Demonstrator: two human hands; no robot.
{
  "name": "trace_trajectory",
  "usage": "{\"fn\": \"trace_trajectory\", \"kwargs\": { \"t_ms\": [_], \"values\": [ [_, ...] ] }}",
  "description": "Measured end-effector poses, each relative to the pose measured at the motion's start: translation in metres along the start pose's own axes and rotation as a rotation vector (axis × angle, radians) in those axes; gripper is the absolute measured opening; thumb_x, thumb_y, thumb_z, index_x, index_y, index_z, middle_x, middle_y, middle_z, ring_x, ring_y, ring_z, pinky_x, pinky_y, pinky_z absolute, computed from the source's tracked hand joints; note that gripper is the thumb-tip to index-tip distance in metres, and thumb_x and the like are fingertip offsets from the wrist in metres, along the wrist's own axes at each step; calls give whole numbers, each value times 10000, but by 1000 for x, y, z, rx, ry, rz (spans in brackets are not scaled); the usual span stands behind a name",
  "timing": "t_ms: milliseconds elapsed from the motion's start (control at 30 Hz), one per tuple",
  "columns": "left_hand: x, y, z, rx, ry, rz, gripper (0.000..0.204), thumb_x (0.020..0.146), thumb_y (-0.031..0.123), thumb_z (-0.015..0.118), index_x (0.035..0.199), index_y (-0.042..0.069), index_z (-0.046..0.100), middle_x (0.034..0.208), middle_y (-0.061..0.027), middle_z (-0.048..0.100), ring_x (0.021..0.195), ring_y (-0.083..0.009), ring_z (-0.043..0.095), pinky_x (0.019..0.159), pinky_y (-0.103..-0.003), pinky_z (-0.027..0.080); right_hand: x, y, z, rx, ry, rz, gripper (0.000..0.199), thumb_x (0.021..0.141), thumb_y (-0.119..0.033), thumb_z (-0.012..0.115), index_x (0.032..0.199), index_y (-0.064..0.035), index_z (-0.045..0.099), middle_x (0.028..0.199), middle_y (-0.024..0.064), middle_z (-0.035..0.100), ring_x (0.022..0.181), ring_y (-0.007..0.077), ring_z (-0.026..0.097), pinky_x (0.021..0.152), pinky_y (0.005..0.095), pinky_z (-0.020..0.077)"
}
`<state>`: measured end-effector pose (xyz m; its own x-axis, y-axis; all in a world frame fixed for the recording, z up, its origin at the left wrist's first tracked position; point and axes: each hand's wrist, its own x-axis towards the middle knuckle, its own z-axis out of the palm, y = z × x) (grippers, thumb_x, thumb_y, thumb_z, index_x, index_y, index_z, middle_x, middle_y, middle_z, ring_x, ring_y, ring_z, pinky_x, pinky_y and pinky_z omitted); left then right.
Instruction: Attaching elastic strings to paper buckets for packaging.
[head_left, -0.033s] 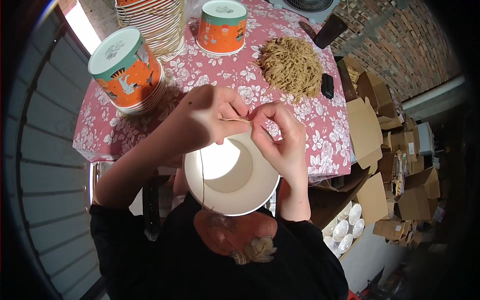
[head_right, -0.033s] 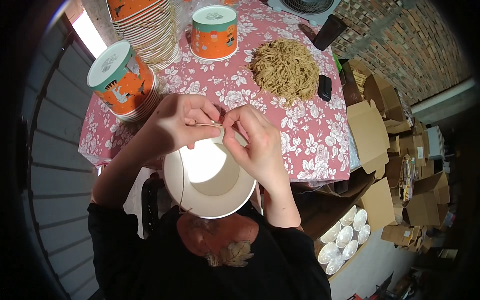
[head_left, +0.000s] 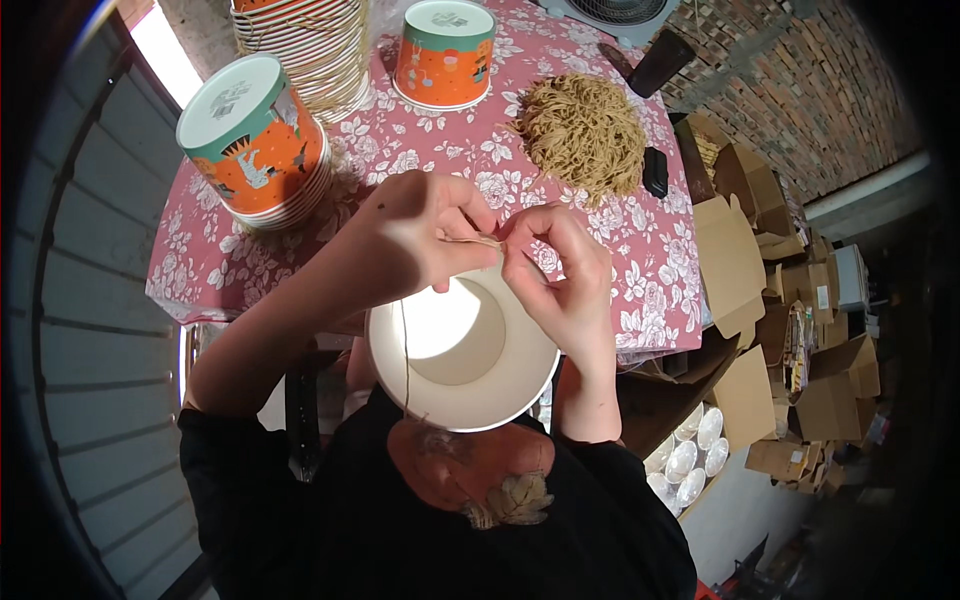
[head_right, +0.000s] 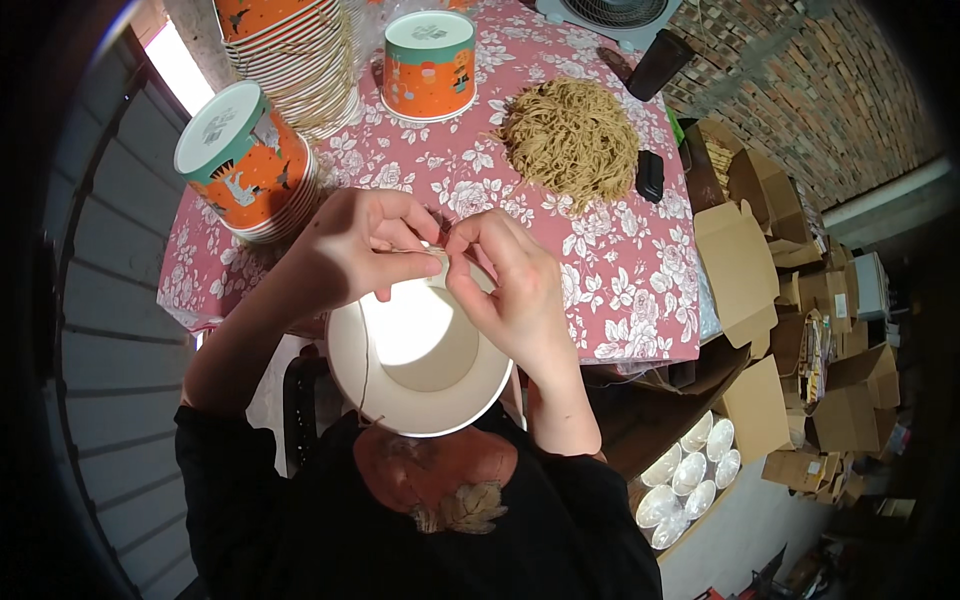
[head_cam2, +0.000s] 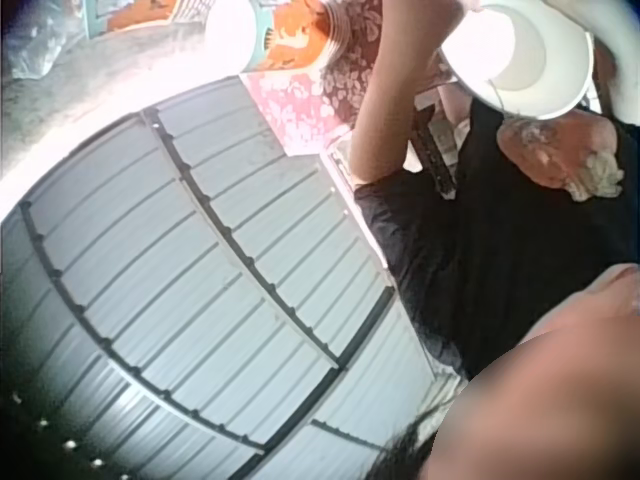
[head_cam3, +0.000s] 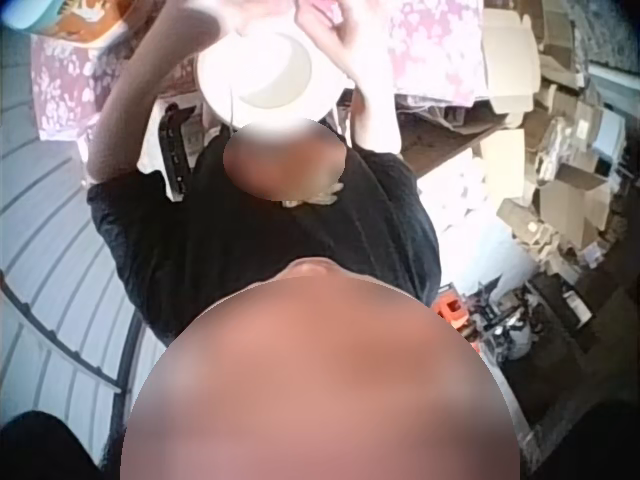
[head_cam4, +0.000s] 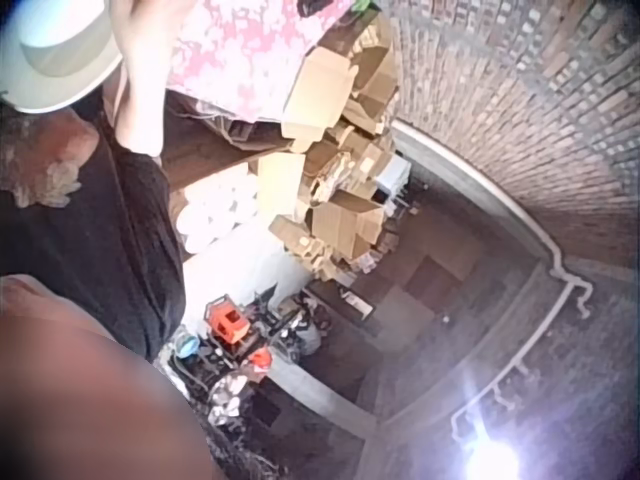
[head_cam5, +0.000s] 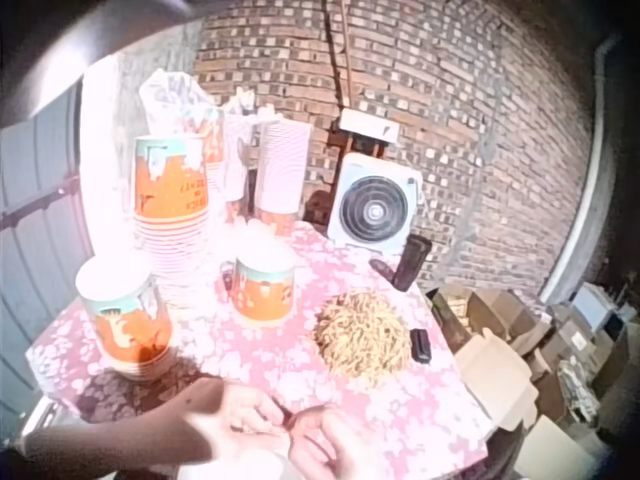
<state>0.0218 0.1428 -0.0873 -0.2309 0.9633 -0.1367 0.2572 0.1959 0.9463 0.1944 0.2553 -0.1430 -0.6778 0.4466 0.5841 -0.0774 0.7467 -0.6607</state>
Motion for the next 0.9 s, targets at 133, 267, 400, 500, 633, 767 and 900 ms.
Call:
{"fn": "trace_trajectory", "kwargs": {
  "t_ms": [133, 267, 400, 500, 633, 767, 900],
  "values": [
    [5, -7, 0, -71, -20, -29, 208, 890, 64, 773, 1010, -79, 683, 882, -132, 760, 634, -123, 668, 529, -257, 527, 1, -2, 1, 46, 8, -10, 172, 853, 62, 714, 970, 1, 604, 922, 113, 658, 805, 256, 691, 682, 339, 558],
    [9, -10, -2, -46, -50, -25, 195, 891, 57, 767, 992, -88, 686, 882, -139, 761, 622, -131, 667, 532, -257, 528, 5, -4, 2, 70, 19, -45, 191, 851, 62, 720, 976, -3, 591, 993, 122, 641, 859, 253, 683, 684, 328, 555],
    [12, -10, -5, -37, -134, -34, 139, 892, 36, 744, 946, -80, 691, 864, -131, 758, 619, -128, 665, 526, -260, 528, -1, 1, 0, 63, 23, -54, 208, 838, 66, 726, 980, -4, 591, 1022, 122, 635, 908, 260, 682, 707, 325, 554],
    [13, -12, -3, -37, -140, -35, 113, 886, 27, 717, 936, -70, 691, 856, -126, 757, 617, -121, 660, 513, -258, 518, -4, -3, -1, 165, 4, 2, 217, 831, 68, 721, 994, -4, 597, 1040, 120, 634, 923, 270, 682, 734, 330, 555],
    [13, -20, -3, -144, -104, -40, 156, 852, 82, 704, 905, -63, 684, 809, -129, 758, 547, -123, 642, 500, -256, 492, -1, -5, -6, 83, -93, -32, 222, 823, 57, 720, 1006, -6, 611, 1106, 123, 623, 960, 269, 686, 759, 335, 564],
    [10, -14, -5, -134, -118, -75, 144, 864, 78, 690, 917, -55, 688, 818, -123, 762, 528, -104, 606, 490, -249, 476, -1, -14, -9, 108, -114, 5, 267, 725, 93, 740, 954, 6, 635, 1137, 136, 646, 1007, 260, 682, 862, 364, 571],
    [7, -19, -8, -203, -177, -86, 122, 883, 68, 674, 942, -37, 690, 847, -105, 762, 524, -76, 554, 480, -233, 433, -4, -20, -10, 160, -137, 47, 275, 730, 63, 793, 967, 0, 669, 1157, 123, 653, 1022, 258, 680, 865, 365, 571]
  ]
}}
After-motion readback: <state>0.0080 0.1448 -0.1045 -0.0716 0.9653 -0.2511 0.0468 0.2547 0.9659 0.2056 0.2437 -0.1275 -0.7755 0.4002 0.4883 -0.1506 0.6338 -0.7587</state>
